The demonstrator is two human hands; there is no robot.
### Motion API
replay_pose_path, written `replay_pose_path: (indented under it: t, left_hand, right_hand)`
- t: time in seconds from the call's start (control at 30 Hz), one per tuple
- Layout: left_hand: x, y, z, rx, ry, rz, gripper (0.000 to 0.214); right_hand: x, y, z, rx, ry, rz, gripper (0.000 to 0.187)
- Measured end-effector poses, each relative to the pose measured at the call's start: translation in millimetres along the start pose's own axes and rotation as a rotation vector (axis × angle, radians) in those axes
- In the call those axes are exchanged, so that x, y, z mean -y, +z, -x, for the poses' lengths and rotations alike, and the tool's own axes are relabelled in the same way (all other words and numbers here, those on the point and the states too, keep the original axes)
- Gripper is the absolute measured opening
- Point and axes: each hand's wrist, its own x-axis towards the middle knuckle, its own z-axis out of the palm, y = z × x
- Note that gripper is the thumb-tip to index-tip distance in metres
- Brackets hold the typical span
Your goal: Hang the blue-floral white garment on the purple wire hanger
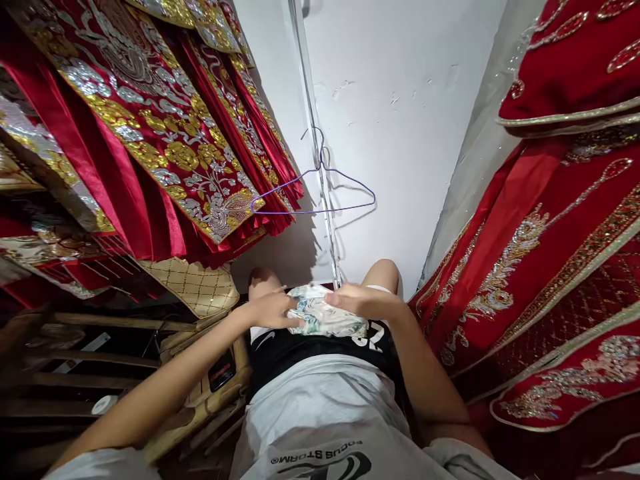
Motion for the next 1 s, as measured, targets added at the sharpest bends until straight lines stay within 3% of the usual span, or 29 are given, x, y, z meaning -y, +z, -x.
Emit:
replay_pose_path:
  t: [0.07,0.17,0.23,0.3,0.37,0.43,0.57,0.7,0.8,0.9,1.0]
  left_hand:
    - [15.6,-20.0,4.9,-0.072,-0.178,-0.077,0.028]
    - [32.0,-59.3,11.1,-0.19,-0.321,-0.176,0.016]
    - [33.0,-84.3,12.6,-0.301,-0.296,-0.216,0.01]
    - [26.2,-102.2,10.2,-0.408,-0.198,-0.22,0.004]
    - [15.5,-111.9,3.6,-0.487,-0.073,-0.178,0.005]
    - [5.5,-116.5,-5.9,-0.581,-0.008,-0.121,0.015]
    - [-4.5,-127.4,-25.9,-0.869,-0.089,0.004,0.016]
    - [-13.1,-149.8,-36.0,-1.109,0.018,0.098,0.009]
    - [-25.2,-167.8,-40.3,-1.115,0.161,-0.019,0.013]
    - [-37.7,-182.2,-52.2,-0.933,0.2,-0.176,0.021]
    - [-45.7,-194.1,-70.4,-0.82,0.156,-0.294,0.029]
  right_hand:
    - [9.8,-21.8,0.5,0.049,0.044,0.236,0.03]
    - [15.8,-64.0,-12.7,-0.053,0.042,0.394,0.019]
    - [13.5,-90.2,-33.7,-0.214,-0.005,0.4,0.015]
    - [8.5,-110.2,-62.8,-0.442,-0.16,0.4,0.03]
    - [2.0,-123.2,-95.6,-0.6,-0.326,0.392,0.046]
    - [-5.7,-130.1,-126.4,-0.672,-0.401,0.371,0.051]
    - [-21.9,-132.7,-161.0,-0.576,-0.288,0.327,0.036]
    - [-30.9,-134.8,-150.4,-0.462,-0.263,0.24,0.043]
    - [-27.3,-141.3,-128.2,-0.482,-0.243,0.212,0.042]
    - [-18.3,-144.6,-111.4,-0.499,-0.2,0.197,0.04]
    - [-9.5,-137.8,-105.4,-0.423,-0.19,0.199,0.038]
